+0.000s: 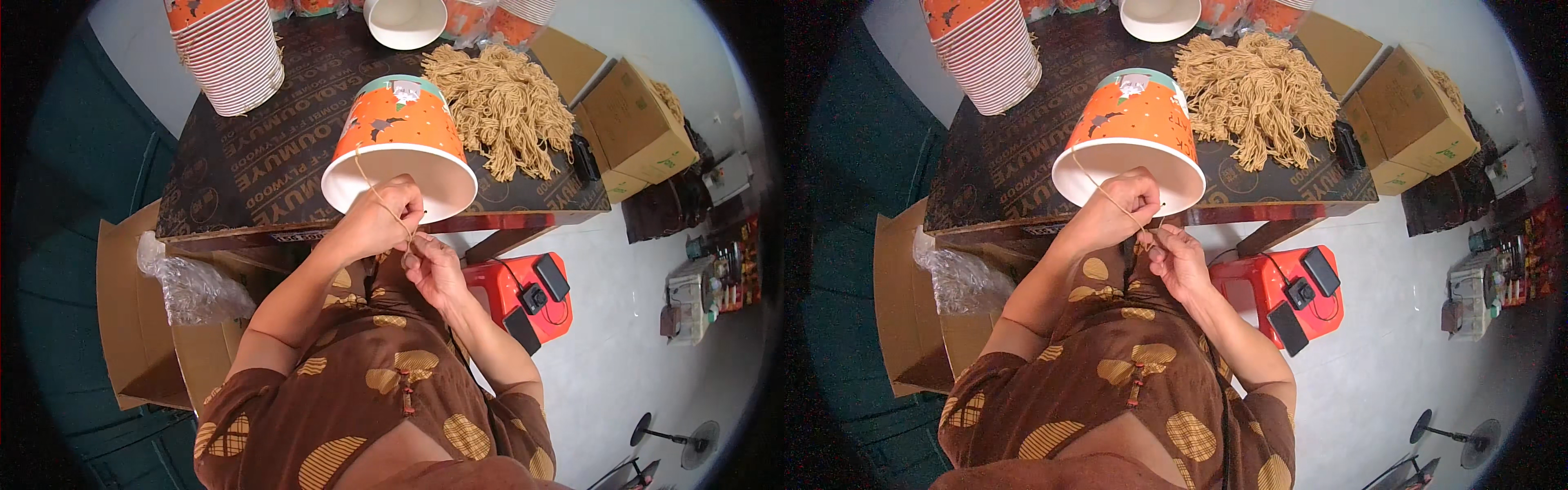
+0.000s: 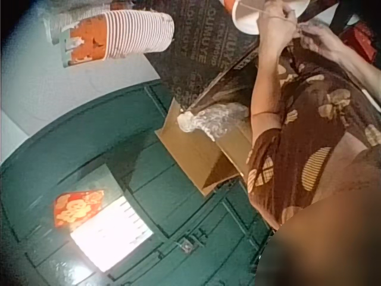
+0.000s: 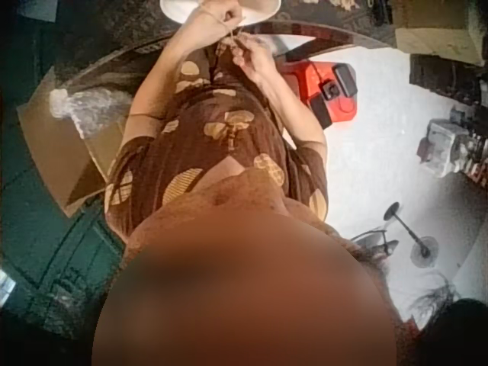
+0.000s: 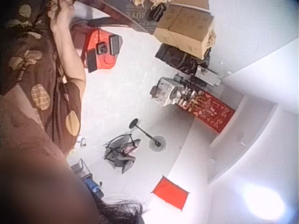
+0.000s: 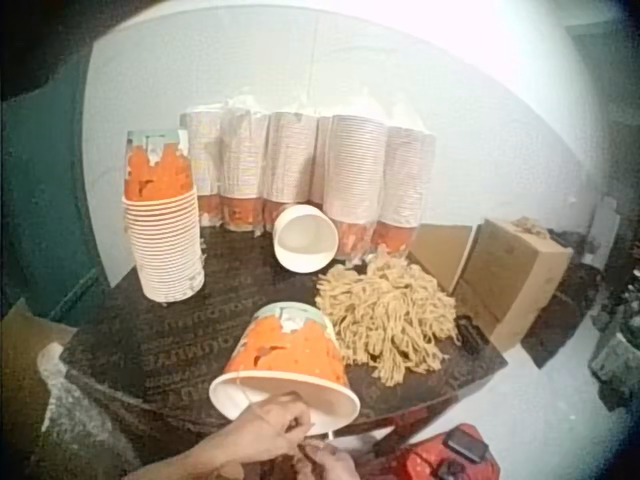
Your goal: Attaching handle strings to decorative paper buckets.
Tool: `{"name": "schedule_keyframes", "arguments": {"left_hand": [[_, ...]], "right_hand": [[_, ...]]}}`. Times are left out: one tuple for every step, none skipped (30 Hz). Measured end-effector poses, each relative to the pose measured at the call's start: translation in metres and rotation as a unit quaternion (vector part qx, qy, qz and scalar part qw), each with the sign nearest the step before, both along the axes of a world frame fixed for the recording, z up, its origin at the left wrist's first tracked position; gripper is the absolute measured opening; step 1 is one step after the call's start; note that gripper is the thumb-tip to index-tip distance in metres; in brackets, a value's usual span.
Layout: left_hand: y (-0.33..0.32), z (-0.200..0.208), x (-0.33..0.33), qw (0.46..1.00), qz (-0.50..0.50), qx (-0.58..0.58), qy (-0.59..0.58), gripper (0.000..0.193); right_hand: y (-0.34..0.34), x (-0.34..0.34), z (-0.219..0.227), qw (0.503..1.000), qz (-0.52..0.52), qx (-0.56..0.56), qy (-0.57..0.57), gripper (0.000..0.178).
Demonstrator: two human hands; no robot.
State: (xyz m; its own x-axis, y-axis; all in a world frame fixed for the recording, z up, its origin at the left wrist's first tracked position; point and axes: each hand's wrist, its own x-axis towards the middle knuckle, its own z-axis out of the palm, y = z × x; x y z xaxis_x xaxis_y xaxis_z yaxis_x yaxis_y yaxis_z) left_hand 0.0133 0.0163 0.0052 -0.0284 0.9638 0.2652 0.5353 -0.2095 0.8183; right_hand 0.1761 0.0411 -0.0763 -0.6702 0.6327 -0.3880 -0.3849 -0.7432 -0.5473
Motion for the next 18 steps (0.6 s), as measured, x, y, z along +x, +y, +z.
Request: {"name": "schedule_keyframes", "arguments": {"left_hand": [[0.0,0.0,0.0,1.0,-0.001,0.01,0.015,0.009],[0.0,0.0,0.0,1.0,-0.001,0.01,0.015,0.009],[0.001,0.0,0.001,1.0,-0.001,0.017,0.014,0.009],[0.001,0.0,0.001,1.0,-0.002,0.025,0.014,0.009],[0.0,0.0,0.0,1.0,0.0,0.025,0.013,0.009],[0.001,-0.001,0.001,0.999,-0.001,0.029,0.019,0.009],[0.001,-0.001,0.001,0.999,-0.002,0.033,0.025,0.009],[0.0,-0.001,0.001,0.999,-0.001,0.033,0.023,0.009],[-0.001,-0.001,0.001,0.999,0.001,0.032,0.024,0.009],[-0.001,-0.001,0.001,0.999,0.002,0.031,0.024,0.009],[-0.001,0.0,0.001,0.999,0.003,0.03,0.024,0.009],[-0.002,0.001,0.001,0.999,0.003,0.031,0.036,0.009],[-0.002,0.001,0.001,0.998,0.004,0.032,0.048,0.009],[-0.001,0.001,0.002,0.998,0.004,0.033,0.048,0.009],[-0.001,0.001,0.002,0.998,0.004,0.038,0.056,0.01],[0.0,0.001,0.002,0.997,0.004,0.043,0.063,0.01],[0.0,0.001,0.002,0.997,0.005,0.043,0.064,0.01],[0.0,0.0,0.002,0.997,0.004,0.041,0.069,0.009]], "right_hand": [[0.0,0.001,-0.003,1.0,0.0,0.0,0.0,0.013],[-0.001,0.003,-0.005,1.0,-0.018,0.018,-0.012,0.012],[-0.002,0.004,-0.006,0.998,-0.037,0.035,-0.024,0.011],[-0.005,0.006,-0.005,0.998,-0.037,0.035,-0.025,0.011],[-0.009,0.007,0.006,0.99,-0.038,0.095,-0.095,0.01],[-0.014,0.008,0.016,0.973,-0.04,0.154,-0.165,0.009],[-0.019,0.011,0.022,0.96,-0.048,0.205,-0.184,0.008],[-0.024,0.013,0.021,0.96,-0.047,0.206,-0.185,0.008],[-0.028,0.014,0.021,0.909,-0.07,0.334,-0.238,0.009],[-0.031,0.014,0.02,0.839,-0.092,0.454,-0.286,0.009],[-0.031,0.018,0.022,0.762,-0.11,0.567,-0.295,0.009],[-0.029,0.02,0.024,0.762,-0.109,0.567,-0.294,0.009],[-0.028,0.021,0.029,0.693,-0.129,0.645,-0.296,0.007],[-0.028,0.021,0.033,0.615,-0.148,0.717,-0.293,0.006],[-0.028,0.021,0.036,0.615,-0.148,0.717,-0.293,0.006],[-0.03,0.02,0.038,0.632,-0.162,0.704,-0.28,0.006],[-0.03,0.019,0.04,0.648,-0.176,0.691,-0.267,0.008],[-0.033,0.019,0.043,0.679,-0.175,0.657,-0.276,0.013]]}}
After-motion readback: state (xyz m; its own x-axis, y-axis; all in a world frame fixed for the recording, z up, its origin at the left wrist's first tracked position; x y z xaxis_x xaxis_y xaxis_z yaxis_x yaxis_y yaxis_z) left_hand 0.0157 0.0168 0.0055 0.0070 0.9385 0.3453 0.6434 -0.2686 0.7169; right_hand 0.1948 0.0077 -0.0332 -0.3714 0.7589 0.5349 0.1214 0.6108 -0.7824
